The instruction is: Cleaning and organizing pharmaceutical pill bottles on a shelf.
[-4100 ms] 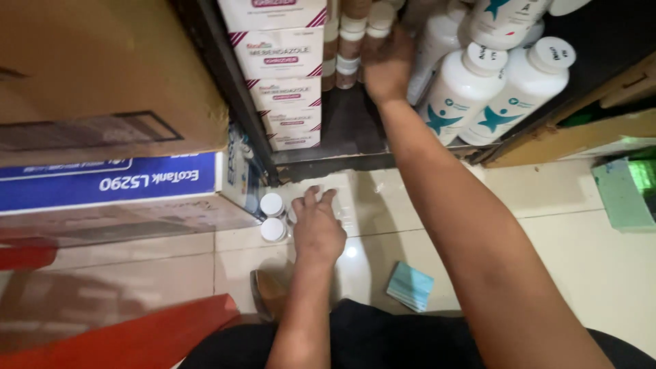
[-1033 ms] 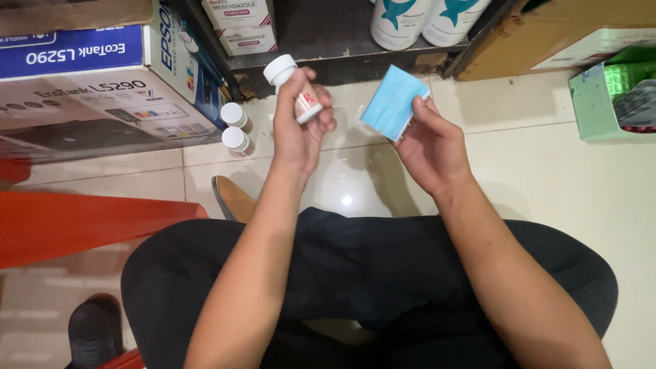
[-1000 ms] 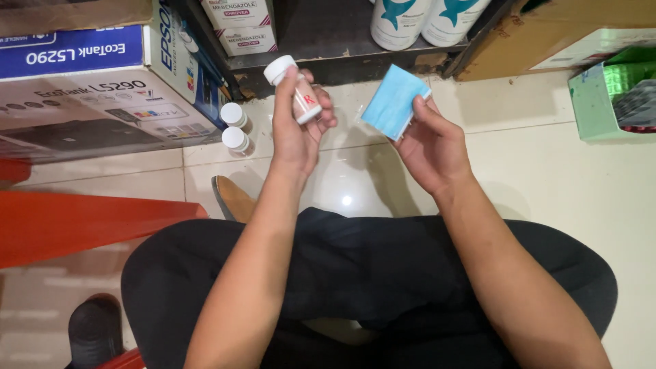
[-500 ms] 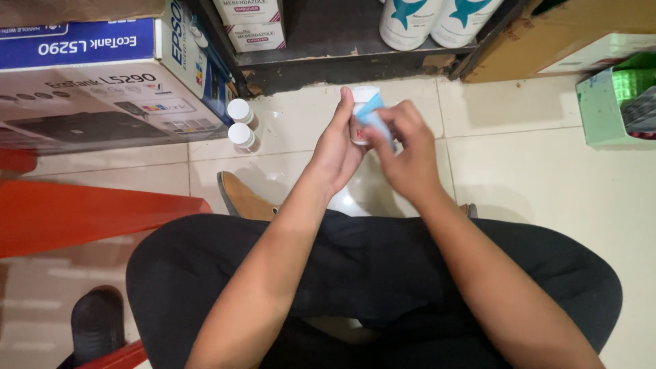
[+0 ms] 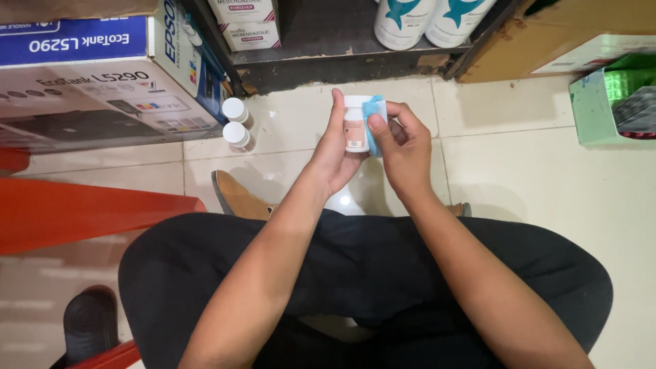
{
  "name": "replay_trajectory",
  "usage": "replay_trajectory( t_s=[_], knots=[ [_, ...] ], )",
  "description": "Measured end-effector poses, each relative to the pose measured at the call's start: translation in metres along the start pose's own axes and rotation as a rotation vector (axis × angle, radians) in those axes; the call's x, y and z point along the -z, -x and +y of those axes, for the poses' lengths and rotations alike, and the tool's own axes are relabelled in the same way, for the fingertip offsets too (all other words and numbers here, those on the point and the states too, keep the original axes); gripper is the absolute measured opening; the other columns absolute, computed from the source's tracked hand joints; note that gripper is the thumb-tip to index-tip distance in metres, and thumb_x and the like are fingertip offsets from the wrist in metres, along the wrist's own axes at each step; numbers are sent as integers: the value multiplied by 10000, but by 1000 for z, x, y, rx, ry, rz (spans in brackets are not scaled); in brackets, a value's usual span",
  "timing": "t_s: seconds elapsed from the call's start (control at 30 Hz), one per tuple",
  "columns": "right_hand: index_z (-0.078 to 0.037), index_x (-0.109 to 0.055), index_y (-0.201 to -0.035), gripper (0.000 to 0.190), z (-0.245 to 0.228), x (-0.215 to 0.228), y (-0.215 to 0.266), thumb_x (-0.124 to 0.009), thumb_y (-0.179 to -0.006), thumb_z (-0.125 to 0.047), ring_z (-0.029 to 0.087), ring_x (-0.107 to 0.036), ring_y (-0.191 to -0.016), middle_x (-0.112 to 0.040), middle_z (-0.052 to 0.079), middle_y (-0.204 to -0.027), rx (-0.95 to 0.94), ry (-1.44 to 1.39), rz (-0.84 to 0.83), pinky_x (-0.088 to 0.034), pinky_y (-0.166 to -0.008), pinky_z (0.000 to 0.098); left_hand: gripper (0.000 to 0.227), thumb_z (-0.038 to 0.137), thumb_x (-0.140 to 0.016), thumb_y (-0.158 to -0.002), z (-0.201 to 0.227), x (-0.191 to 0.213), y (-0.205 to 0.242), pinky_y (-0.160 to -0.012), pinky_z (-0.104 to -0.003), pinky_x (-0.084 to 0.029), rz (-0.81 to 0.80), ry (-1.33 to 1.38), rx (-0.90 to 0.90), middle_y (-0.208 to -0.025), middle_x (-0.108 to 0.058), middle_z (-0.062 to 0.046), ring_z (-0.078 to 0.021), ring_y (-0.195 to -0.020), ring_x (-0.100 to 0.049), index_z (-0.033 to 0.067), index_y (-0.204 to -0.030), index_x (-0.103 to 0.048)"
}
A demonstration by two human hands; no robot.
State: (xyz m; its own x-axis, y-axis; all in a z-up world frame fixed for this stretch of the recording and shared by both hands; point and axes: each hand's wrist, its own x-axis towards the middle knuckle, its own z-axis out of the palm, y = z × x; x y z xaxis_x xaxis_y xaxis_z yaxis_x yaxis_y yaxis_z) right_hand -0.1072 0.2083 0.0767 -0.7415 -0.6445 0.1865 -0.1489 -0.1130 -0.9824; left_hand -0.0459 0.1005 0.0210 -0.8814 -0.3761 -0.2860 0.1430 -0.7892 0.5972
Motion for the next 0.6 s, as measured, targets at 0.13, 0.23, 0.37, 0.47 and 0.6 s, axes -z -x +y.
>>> replay_trajectory(
  t_s=[0.13,0.23,0.37,0.47,0.6],
  knots=[
    [-79,-705,-1145,159,0,-2,1,-677,-1040,-194,10,-567,-743,-532,-66,-898,-100,-122,16,-557,-632,174,791,795,-395,-961,16,-25,17,-1021,-427,-450,-48,109,58,-1229,-687,-28,-183,-1028,-628,181,-1435,-551],
    [-91,-704,-1167,208,-6,-2,2,-685,-1029,-245,2,-563,-776,-554,-71,-917,-146,-199,28,-575,-666,180,775,801,-397,-953,26,-42,27,-960,-422,-479,-97,186,101,-1171,-717,-39,-198,-985,-646,195,-1401,-582],
    [-97,-732,-1173,186,-13,11,-5,-737,-1030,-215,61,-535,-897,-577,3,-938,48,99,-54,-574,-867,294,1124,868,-346,-753,34,-62,25,-1173,-422,-411,492,-455,87,-1464,-571,-246,-340,-1426,-495,19,-1462,-545],
    [-72,-737,-1174,168,-12,14,-6,-739,-1028,-154,113,-556,-821,-580,51,-925,154,272,-117,-566,-759,274,449,552,-528,-1010,4,-4,-3,-612,-230,-527,619,-759,-251,-656,-680,50,-83,-652,-633,222,-828,-772],
    [-83,-750,-1139,137,-13,7,-3,-738,-1016,-142,232,-582,-756,-578,91,-909,300,409,-170,-524,-689,374,581,610,-439,-1001,12,-26,17,-562,-278,-462,576,-712,-225,-582,-577,11,-150,-613,-583,182,-673,-655]
  ],
)
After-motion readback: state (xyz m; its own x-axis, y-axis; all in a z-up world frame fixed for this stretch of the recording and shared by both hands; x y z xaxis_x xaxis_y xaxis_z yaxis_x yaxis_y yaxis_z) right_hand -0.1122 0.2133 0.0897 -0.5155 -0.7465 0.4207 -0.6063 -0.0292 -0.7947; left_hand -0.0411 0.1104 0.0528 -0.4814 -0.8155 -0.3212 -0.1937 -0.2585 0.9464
